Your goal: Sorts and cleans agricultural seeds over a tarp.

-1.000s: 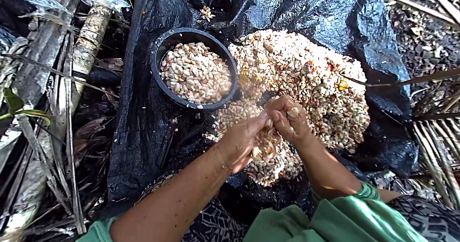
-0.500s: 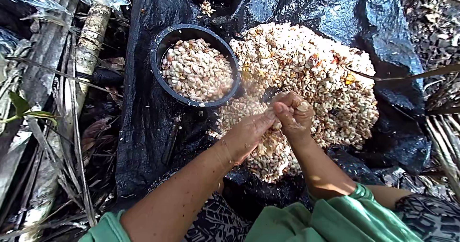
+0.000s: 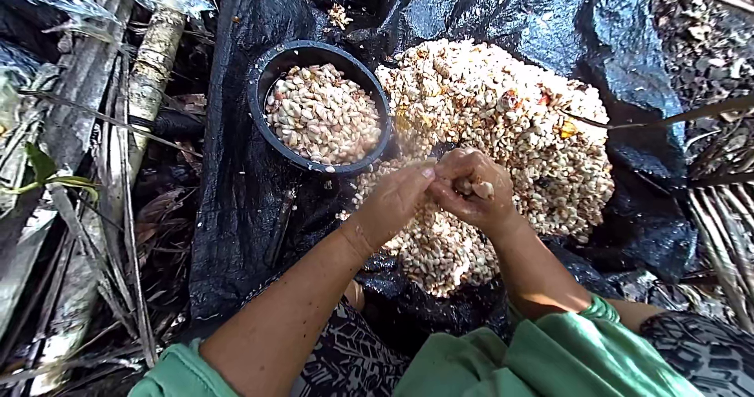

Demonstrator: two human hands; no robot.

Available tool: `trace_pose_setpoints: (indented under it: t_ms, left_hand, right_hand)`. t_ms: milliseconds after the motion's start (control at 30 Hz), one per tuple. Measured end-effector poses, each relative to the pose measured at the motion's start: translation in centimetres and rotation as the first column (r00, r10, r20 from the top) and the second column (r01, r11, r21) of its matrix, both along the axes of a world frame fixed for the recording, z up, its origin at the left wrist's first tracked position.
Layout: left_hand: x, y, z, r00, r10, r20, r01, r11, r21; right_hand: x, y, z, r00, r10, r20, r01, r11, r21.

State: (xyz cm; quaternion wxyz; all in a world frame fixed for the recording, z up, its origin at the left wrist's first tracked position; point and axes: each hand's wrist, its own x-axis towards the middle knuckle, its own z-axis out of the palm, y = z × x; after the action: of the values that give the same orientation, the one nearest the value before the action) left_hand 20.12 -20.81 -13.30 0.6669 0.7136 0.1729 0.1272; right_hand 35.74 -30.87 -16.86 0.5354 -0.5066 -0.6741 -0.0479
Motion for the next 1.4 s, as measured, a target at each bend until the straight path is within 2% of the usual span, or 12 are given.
trace_pose_setpoints:
  t_ms: [200, 300, 400, 500, 600, 700, 767, 900, 1000, 1067, 1267, 1400]
  left_hand:
    - [0.4, 0.8, -1.0, 0.994, -0.028, 0.103, -0.010, 0.937, 0.350]
    - [1.0, 0.8, -1.9, 0.983, -0.059, 0.173, -0.019, 0.908, 0.419]
    - [1.6, 0.7, -1.8, 0.970, -0.090, 0.226, -0.004, 0.923, 0.384]
    - [2.4, 0.1, -1.0, 0.966, -0.076, 0.246, -0.017, 0.934, 0.356]
    - [3.0, -0.5, -0.2, 0.963, -0.056, 0.262, -0.022, 0.958, 0.287]
    - [3.5, -1.1, 0.6, 0.966, -0.031, 0.255, -0.019, 0.981, 0.193]
    - [3.6, -1.3, 0.8, 0.972, -0.004, 0.234, -0.035, 0.986, 0.161]
    - [3.4, -1.4, 1.0, 0.978, 0.034, 0.204, -0.067, 0.985, 0.160]
    - [3.4, -1.6, 0.9, 0.979, 0.060, 0.193, -0.094, 0.981, 0.172]
    - [3.5, -1.7, 0.7, 0.978, 0.092, 0.189, -0.124, 0.978, 0.165]
    - [3.9, -1.1, -0.1, 0.976, 0.084, 0.199, -0.115, 0.982, 0.151]
    - [3.5, -0.7, 0.2, 0.978, 0.149, 0.146, -0.174, 0.968, 0.179]
  right_hand:
    - [0.2, -0.4, 0.7, 0.992, -0.026, 0.122, 0.028, 1.000, -0.015]
    - [0.5, -1.2, 0.6, 0.992, -0.039, 0.121, 0.041, 0.999, -0.021]
    - [0.8, -2.0, 0.5, 1.000, -0.008, -0.009, 0.007, 0.999, -0.033]
    - [0.7, -2.5, 0.6, 0.967, 0.010, -0.254, -0.028, 0.997, -0.068]
    - [0.1, -2.4, 0.3, 0.843, 0.054, -0.535, -0.088, 0.995, -0.039]
    - [-1.2, -2.3, 0.9, 0.603, 0.119, -0.789, -0.139, 0.989, 0.043]
    - [-1.8, -2.2, 1.1, 0.510, 0.129, -0.850, -0.136, 0.988, 0.069]
    - [-2.5, -1.7, 0.8, 0.468, 0.158, -0.870, -0.111, 0.987, 0.120]
    - [-3.2, -1.7, 0.8, 0.416, 0.084, -0.906, -0.058, 0.996, 0.065]
    - [-3.2, -1.9, 0.4, 0.425, 0.083, -0.901, -0.073, 0.996, 0.057]
    - [-2.5, -2.5, -0.3, 0.599, 0.019, -0.801, -0.112, 0.992, -0.060]
    - [-1.9, -3.0, -0.3, 0.739, -0.174, -0.650, 0.055, 0.978, -0.200]
